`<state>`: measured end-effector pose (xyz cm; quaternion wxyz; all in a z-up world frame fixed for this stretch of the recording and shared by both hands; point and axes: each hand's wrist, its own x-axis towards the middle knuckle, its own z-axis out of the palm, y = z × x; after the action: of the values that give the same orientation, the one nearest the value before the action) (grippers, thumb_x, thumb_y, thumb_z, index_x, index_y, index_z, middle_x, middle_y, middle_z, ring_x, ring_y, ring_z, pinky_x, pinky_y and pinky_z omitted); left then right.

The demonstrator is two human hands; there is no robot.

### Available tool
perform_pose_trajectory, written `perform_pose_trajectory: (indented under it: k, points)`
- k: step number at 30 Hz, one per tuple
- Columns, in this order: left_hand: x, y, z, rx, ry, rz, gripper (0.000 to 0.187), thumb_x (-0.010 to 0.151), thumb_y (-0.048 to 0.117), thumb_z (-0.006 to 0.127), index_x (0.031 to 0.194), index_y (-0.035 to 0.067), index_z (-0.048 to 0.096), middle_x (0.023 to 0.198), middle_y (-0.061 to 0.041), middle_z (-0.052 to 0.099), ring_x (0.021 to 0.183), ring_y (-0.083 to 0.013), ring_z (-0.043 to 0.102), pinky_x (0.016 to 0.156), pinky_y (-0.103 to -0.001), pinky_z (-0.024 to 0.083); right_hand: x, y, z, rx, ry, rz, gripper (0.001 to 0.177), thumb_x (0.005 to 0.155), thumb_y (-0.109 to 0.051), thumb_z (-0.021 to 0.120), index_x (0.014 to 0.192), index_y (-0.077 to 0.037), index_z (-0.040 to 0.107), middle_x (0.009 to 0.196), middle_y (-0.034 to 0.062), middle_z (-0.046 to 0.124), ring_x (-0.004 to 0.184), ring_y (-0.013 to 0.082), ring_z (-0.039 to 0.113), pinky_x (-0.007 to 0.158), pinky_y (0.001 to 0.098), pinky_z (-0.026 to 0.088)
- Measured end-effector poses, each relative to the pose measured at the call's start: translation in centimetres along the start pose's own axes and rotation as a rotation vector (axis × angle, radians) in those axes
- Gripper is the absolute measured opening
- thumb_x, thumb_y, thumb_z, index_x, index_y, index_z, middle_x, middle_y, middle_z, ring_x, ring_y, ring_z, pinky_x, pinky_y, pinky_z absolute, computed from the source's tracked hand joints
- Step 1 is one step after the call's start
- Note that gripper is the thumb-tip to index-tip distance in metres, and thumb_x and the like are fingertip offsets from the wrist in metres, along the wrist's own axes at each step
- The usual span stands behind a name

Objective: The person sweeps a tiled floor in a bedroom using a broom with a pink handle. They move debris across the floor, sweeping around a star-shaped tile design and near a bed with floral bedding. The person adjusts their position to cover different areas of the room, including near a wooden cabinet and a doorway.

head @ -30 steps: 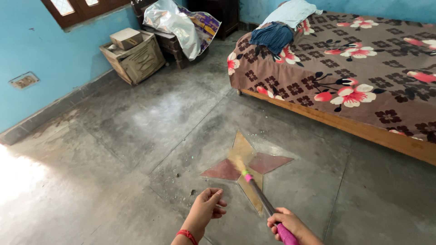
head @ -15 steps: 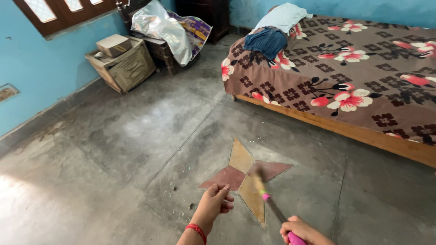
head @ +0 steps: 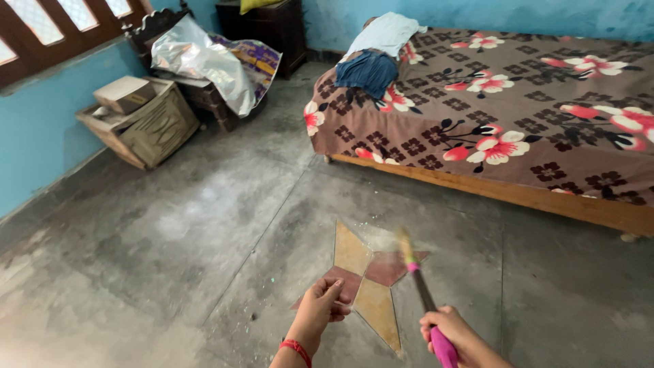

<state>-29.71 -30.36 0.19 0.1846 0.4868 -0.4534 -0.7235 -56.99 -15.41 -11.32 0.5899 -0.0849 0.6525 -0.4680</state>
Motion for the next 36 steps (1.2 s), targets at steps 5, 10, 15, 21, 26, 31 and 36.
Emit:
perform_pose_trajectory:
  k: [5, 10, 15, 21, 26, 31, 36]
  points:
    - [2.0, 0.4, -1.0, -0.003, -0.027, 0.002, 0.034, 0.099, 0.035, 0.06, 0.116, 0.007, 0.066, 0.086, -0.002, 0.065, 0.071, -0.0121, 0.063, 0.069, -0.029, 0.053, -1.6, -1.2, 0.3, 0.141, 0.022, 0.09, 0.015, 0.085, -0.01, 0.067, 0.079, 0.0, 0.057, 0.062, 0.01, 0.058, 0.049, 0.0186, 0.055, 0.044, 0.0325, 0.045]
    - [2.9, 0.5, -1.4, -0.002, -0.038, -0.018, 0.033, 0.099, 0.035, 0.06, 0.117, 0.007, 0.067, 0.086, -0.002, 0.067, 0.07, -0.0126, 0.065, 0.069, -0.029, 0.054, -1.6, -0.8, 0.0, -0.069, -0.165, 0.164, 0.024, 0.087, -0.014, 0.07, 0.077, 0.004, 0.058, 0.061, 0.0109, 0.058, 0.049, 0.0172, 0.056, 0.044, 0.0287, 0.045]
    - [3.8, 0.5, -1.9, -0.036, -0.067, -0.004, 0.033, 0.099, 0.033, 0.06, 0.116, 0.005, 0.066, 0.084, -0.004, 0.062, 0.068, -0.014, 0.063, 0.066, -0.03, 0.051, -2.3, -3.5, -1.9, 0.315, -0.109, 0.427, 0.018, 0.091, -0.007, 0.07, 0.1, 0.005, 0.062, 0.076, 0.0097, 0.063, 0.055, 0.0142, 0.055, 0.043, 0.0255, 0.044]
    - [4.1, 0.9, -2.7, 0.006, -0.038, -0.002, 0.031, 0.099, 0.033, 0.058, 0.117, 0.009, 0.066, 0.088, -0.002, 0.067, 0.072, -0.0123, 0.065, 0.071, -0.029, 0.055, -1.6, -4.6, 0.7, 0.011, 0.007, 0.155, 0.033, 0.086, -0.007, 0.069, 0.115, -0.009, 0.054, 0.081, 0.0134, 0.065, 0.056, 0.0175, 0.055, 0.041, 0.0314, 0.043]
    - [3.6, 0.1, -3.8, -0.004, -0.03, 0.013, 0.033, 0.098, 0.035, 0.06, 0.116, 0.007, 0.065, 0.089, -0.004, 0.067, 0.072, -0.0124, 0.064, 0.069, -0.029, 0.053, 3.2, -1.7, -0.8, -0.032, 0.024, 0.005, 0.03, 0.086, -0.009, 0.069, 0.101, 0.008, 0.052, 0.071, 0.0156, 0.062, 0.05, 0.0209, 0.056, 0.039, 0.0331, 0.048]
    - [3.3, -0.3, -4.4, -0.03, -0.011, -0.022, 0.032, 0.098, 0.036, 0.06, 0.117, 0.011, 0.066, 0.089, -0.004, 0.066, 0.072, -0.013, 0.064, 0.07, -0.029, 0.054, 0.4, -2.7, -0.5, -0.139, 0.13, 0.06, 0.02, 0.086, -0.01, 0.069, 0.093, 0.004, 0.056, 0.068, 0.0142, 0.062, 0.051, 0.023, 0.058, 0.042, 0.0347, 0.045]
    - [3.7, 0.2, -4.0, -0.011, -0.047, 0.017, 0.034, 0.099, 0.035, 0.059, 0.115, 0.006, 0.065, 0.088, -0.004, 0.066, 0.072, -0.0125, 0.064, 0.069, -0.03, 0.054, -3.3, -3.0, 0.0, -0.327, -0.142, -0.062, 0.034, 0.089, -0.009, 0.068, 0.118, 0.003, 0.058, 0.082, 0.0072, 0.063, 0.063, 0.0136, 0.061, 0.049, 0.0277, 0.048]
